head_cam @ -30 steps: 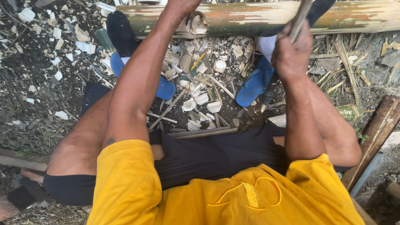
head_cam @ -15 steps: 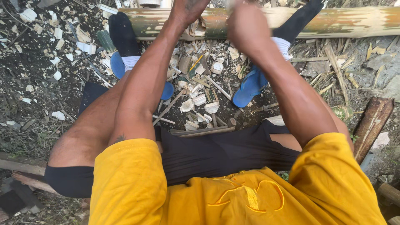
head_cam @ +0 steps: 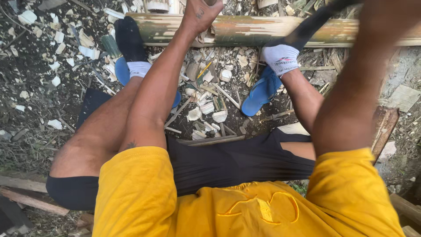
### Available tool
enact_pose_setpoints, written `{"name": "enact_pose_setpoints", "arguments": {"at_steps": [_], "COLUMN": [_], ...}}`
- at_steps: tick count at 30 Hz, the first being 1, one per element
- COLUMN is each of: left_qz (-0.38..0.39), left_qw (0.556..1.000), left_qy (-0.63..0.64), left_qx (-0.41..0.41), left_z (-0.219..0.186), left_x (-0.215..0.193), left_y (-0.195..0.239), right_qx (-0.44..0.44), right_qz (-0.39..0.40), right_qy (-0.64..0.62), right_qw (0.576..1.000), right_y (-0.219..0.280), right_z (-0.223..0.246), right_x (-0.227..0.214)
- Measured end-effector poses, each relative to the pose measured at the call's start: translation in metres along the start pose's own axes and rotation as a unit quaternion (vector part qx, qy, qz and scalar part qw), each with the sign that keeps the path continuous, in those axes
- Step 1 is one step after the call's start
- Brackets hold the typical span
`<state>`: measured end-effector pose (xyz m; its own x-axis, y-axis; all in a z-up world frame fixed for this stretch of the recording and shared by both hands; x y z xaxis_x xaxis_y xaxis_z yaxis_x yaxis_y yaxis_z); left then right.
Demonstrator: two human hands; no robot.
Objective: The person sits on the ground and uses a hammer and a round wooden mallet to repeatedly strike and shape a hole in a bamboo log. They adjust the log and the mallet position frequently while continuing to hammer the same area.
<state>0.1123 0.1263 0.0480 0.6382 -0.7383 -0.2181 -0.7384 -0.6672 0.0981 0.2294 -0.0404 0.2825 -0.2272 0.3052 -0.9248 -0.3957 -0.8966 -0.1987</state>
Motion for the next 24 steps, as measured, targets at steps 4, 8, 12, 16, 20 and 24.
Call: {"name": "enact_pose_setpoints", "arguments": {"at_steps": [4, 8, 12, 16, 20, 24], "left_qz": [0.021, -0.016, -0.019, -0.002, -0.033, -0.035], "left_qw": [0.995, 0.99, 0.992, 0.997, 0.99, 0.987], "left_qy": [0.083, -0.008, 0.012, 0.065, 0.057, 0.013], "left_qx": [0.048, 0.142, 0.121, 0.043, 0.125, 0.154], "left_z": [0.009, 0.009, 0.001, 0.0, 0.001, 0.015], "left_x": [0.001, -0.003, -0.006, -0.004, 0.0, 0.002], "left_y": [0.011, 0.011, -0.001, 0.004, 0.012, 0.017], "right_qx": [0.107, 0.083, -0.152, 0.0, 0.059, 0.103], "right_qz": [0.209, 0.226, -0.067, -0.109, 0.053, 0.19], "right_qy": [-0.031, -0.047, -0.007, 0.029, 0.046, -0.018], "right_qw": [0.972, 0.969, 0.986, 0.994, 0.996, 0.976], "right_y": [0.026, 0.027, 0.009, 0.005, 0.018, 0.051], "right_z": [0.006, -0.011, 0.001, -0.016, -0.001, 0.014], "right_x": [0.106, 0.081, -0.045, -0.086, 0.038, 0.127]}}
Point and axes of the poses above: each hand's wrist, its own y-axis away from the middle knuckle, its own x-axis out of the palm, z = x × y, the point moved 5 cm from there along -y, towards the middle knuckle, and after that the axes turned 2 degrees about y, right-handed, at the moved point
